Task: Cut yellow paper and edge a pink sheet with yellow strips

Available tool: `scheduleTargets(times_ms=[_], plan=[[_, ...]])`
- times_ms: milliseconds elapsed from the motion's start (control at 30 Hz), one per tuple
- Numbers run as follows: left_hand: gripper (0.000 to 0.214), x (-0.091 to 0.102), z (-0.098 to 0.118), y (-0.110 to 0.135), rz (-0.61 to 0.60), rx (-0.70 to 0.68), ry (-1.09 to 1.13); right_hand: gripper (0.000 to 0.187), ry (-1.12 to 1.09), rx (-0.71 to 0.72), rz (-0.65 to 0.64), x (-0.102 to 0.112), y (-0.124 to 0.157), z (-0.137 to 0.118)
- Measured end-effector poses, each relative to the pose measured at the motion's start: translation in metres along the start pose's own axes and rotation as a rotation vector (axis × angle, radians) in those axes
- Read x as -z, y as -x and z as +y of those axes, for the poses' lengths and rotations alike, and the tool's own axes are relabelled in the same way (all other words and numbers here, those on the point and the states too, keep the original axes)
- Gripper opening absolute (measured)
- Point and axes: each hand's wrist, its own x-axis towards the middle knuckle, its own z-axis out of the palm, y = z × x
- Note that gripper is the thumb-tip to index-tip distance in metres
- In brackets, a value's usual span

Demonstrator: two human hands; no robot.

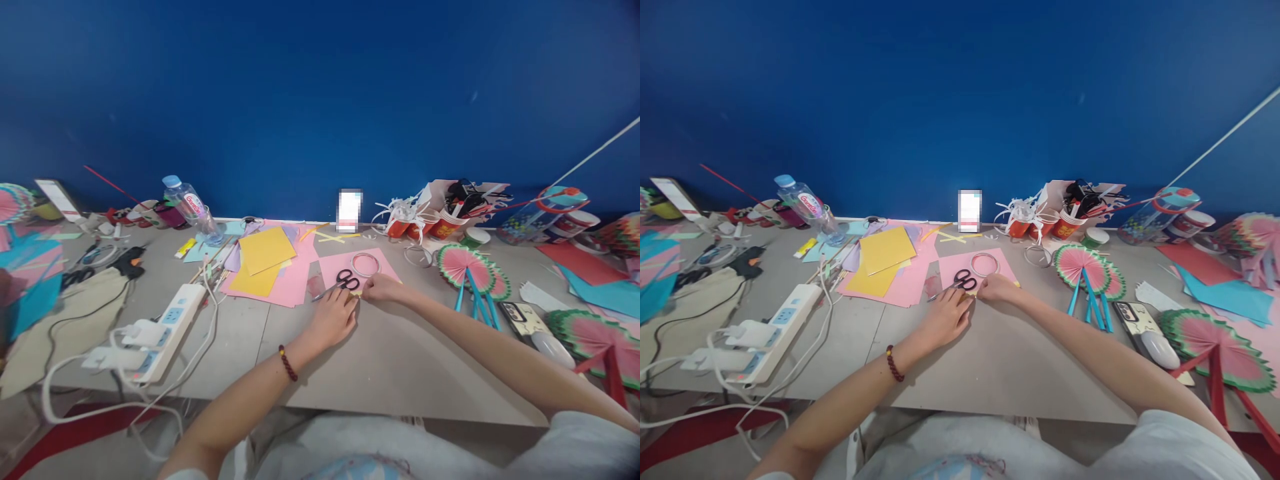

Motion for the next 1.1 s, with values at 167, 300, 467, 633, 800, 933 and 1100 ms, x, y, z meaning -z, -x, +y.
scheduleTargets(times_ms=[167, 300, 467, 633, 800, 933, 1100], plan=[[0.033, 0.000, 0.003, -0.001, -0.035, -0.011, -0.062, 0.010, 0.012, -0.018, 0.001, 0.000, 0.000, -0.002], [0.035, -0.001, 0.006, -0.002, -0.060, -0.014, -0.104, 0.011, 0.023, -0.028, 0.010, -0.001, 0.002, -0.003], [0.035, -0.003, 0.008, -0.002, -0.055, -0.003, -0.074, 0.015, 0.060, 0.003, 0.057, -0.004, 0.003, -0.003], [0.035, -0.003, 0.007, -0.002, -0.055, -0.003, -0.065, 0.014, 0.063, -0.014, 0.081, -0.009, 0.003, -0.002], [0.035, -0.003, 0.008, -0.002, -0.061, -0.004, -0.085, 0.015, 0.079, 0.010, 0.127, -0.014, 0.002, 0.001], [0.033, -0.003, 0.009, -0.001, -0.065, -0.006, -0.099, 0.015, 0.083, 0.069, 0.165, -0.016, 0.001, 0.007], [0.032, -0.003, 0.009, -0.001, -0.056, 0.009, -0.088, 0.015, 0.035, 0.217, 0.250, -0.021, 0.012, 0.022]])
